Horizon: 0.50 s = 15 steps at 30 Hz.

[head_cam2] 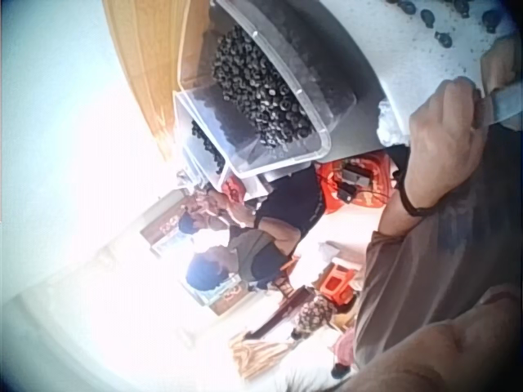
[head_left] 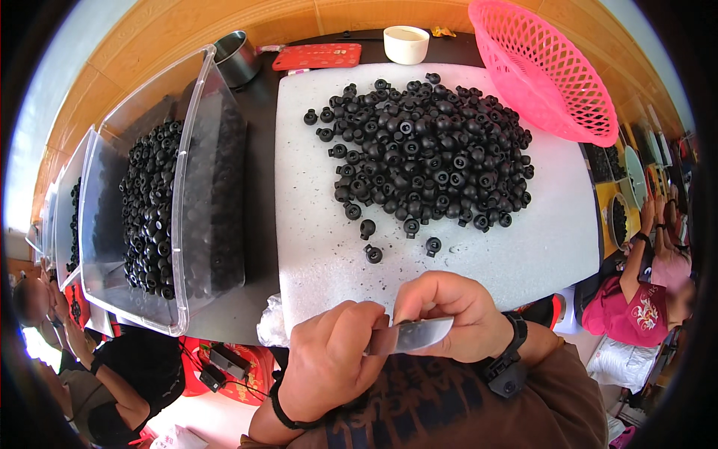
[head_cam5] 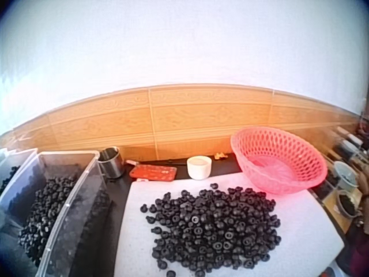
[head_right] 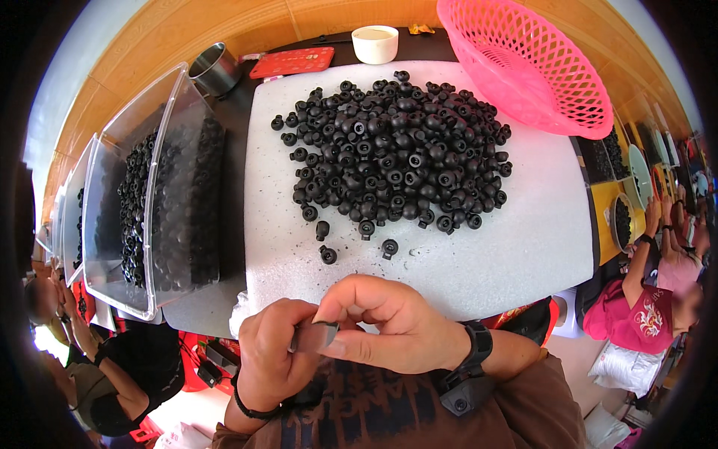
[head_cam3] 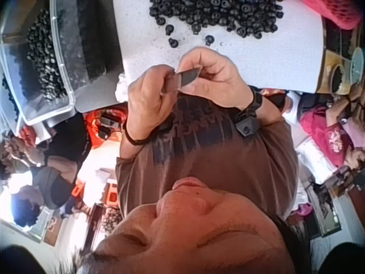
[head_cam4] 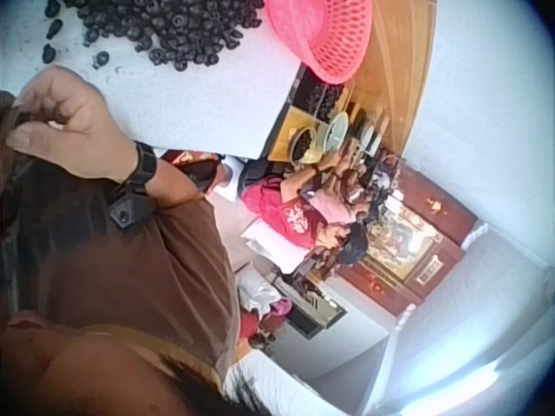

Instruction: Manually removing pits or cores from black olives using a small knife.

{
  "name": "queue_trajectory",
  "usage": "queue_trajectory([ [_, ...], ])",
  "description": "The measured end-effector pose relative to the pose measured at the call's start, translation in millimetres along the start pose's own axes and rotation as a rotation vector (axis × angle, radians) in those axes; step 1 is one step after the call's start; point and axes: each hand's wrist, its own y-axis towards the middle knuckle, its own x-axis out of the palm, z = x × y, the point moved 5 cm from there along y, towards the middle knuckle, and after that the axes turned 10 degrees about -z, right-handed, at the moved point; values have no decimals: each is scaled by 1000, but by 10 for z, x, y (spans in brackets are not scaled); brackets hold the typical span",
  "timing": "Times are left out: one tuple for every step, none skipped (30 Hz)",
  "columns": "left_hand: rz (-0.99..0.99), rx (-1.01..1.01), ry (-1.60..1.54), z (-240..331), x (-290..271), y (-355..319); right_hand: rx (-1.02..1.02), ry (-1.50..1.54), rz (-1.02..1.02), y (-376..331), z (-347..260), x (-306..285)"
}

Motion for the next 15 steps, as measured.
queue_trajectory([
  [-1, -1, 0, 0, -2, 4, 4, -60, -43, 2, -13, 12],
  [-4, 11, 12, 7, -8, 7, 9, -120, -87, 3, -20, 27],
  [-7, 22, 25, 17, -12, 10, 9, -119, -87, 3, -15, 25],
  [-8, 23, 24, 28, -14, 9, 8, -74, -54, -3, -1, 9],
  [-10, 22, 35, 42, -15, 7, 7, -30, -21, -9, 11, -9],
  [-12, 21, 45, 50, -13, 5, 6, -30, -20, -14, 20, -17],
  [-13, 21, 45, 50, -11, 0, -10, -17, -16, -17, 24, -26],
  [-17, 20, 54, 50, -5, -3, -27, -4, -12, -20, 22, -32],
  [-22, 20, 62, 49, 1, -3, -27, -4, -11, -23, 22, -29],
  [-22, 20, 62, 45, 6, -1, -20, 0, 3, -27, 26, -29],
  [-19, 18, 50, 40, 11, 3, -12, 4, 17, -30, 30, -33],
  [-15, 15, 38, 35, 11, 7, -12, 3, 18, -27, 37, -37],
  [-15, 15, 38, 34, 9, 8, -28, 2, 14, -23, 42, -39],
  [-24, 11, 27, 30, 10, 11, -43, 0, 10, -17, 40, -40],
  [-33, 7, 16, 26, 8, 14, -43, -1, 9, -21, 12, -32],
])
